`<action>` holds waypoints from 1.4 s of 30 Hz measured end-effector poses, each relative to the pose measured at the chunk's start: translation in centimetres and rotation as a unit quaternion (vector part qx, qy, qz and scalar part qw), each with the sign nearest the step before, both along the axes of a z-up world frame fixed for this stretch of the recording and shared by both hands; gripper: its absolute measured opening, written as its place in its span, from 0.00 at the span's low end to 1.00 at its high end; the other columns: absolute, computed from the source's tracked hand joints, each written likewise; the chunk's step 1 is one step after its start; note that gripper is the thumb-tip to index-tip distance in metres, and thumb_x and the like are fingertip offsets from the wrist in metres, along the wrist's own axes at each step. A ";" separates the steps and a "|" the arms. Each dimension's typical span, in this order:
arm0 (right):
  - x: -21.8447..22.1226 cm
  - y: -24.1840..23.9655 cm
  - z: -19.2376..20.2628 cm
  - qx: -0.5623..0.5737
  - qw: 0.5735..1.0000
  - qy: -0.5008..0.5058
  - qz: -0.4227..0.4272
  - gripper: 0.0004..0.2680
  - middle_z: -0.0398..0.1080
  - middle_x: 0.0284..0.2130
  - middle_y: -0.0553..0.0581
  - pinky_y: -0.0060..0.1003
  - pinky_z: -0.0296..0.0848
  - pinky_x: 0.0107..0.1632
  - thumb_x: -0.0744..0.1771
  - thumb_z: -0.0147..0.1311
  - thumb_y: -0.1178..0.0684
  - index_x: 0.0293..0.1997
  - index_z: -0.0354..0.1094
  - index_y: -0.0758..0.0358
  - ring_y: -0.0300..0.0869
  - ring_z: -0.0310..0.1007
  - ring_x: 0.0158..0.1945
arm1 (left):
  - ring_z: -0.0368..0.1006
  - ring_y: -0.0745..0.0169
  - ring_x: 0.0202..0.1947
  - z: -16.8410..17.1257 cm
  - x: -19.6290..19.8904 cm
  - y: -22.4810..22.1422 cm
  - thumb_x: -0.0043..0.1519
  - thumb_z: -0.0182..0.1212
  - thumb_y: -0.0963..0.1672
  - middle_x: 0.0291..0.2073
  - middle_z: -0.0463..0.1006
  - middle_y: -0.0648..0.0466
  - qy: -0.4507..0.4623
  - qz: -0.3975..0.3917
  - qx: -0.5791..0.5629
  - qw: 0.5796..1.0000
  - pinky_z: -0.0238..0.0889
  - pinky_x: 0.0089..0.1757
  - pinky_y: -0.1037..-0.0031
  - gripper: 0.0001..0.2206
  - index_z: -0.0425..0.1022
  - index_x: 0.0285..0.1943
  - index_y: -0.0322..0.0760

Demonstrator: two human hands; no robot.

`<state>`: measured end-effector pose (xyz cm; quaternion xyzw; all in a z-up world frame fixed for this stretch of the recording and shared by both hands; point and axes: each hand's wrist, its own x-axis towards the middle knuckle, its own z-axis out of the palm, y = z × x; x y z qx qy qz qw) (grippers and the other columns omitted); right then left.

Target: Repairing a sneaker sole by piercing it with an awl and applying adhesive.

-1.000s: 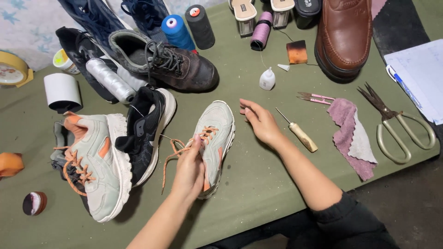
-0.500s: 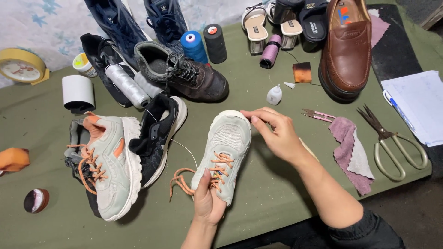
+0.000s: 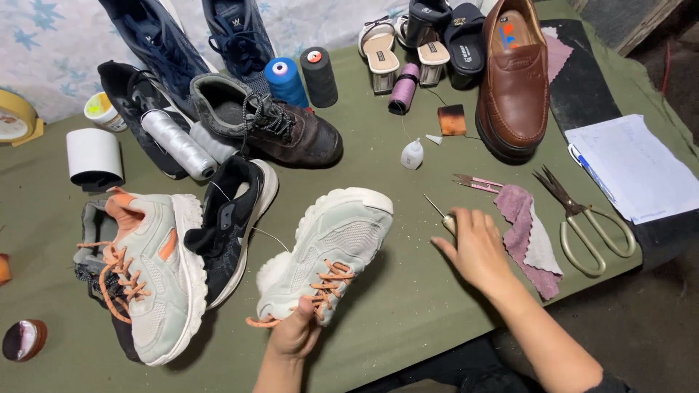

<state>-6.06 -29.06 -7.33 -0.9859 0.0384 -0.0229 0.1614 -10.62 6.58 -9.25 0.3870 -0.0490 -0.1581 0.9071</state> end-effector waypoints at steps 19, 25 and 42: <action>-2.1 5.0 7.3 0.227 0.944 -0.203 0.126 0.13 0.77 0.40 0.48 0.31 0.70 0.35 0.72 0.45 0.48 0.62 0.68 0.54 0.37 0.71 0.31 | 0.59 0.43 0.72 2.4 1.7 -0.6 0.63 0.52 0.52 0.71 0.63 0.37 0.116 -0.004 0.025 0.993 0.49 0.68 0.55 0.35 0.56 0.74 0.23; -1.1 4.8 8.0 0.240 0.933 -0.208 0.171 0.11 0.75 0.37 0.49 0.31 0.70 0.38 0.72 0.45 0.50 0.59 0.70 0.60 0.38 0.70 0.31 | 0.50 0.41 0.75 1.0 1.7 0.2 0.71 0.55 0.50 0.75 0.54 0.36 0.051 -0.040 -0.124 0.990 0.43 0.69 0.54 0.34 0.47 0.77 0.21; 1.0 4.7 10.8 0.010 0.944 -0.223 0.244 0.10 0.77 0.37 0.48 0.40 0.68 0.20 0.71 0.52 0.49 0.58 0.67 0.56 0.45 0.73 0.23 | 0.43 0.40 0.77 1.9 2.6 0.1 0.69 0.65 0.51 0.77 0.48 0.35 -0.001 -0.056 -0.243 0.968 0.36 0.72 0.53 0.42 0.40 0.78 0.20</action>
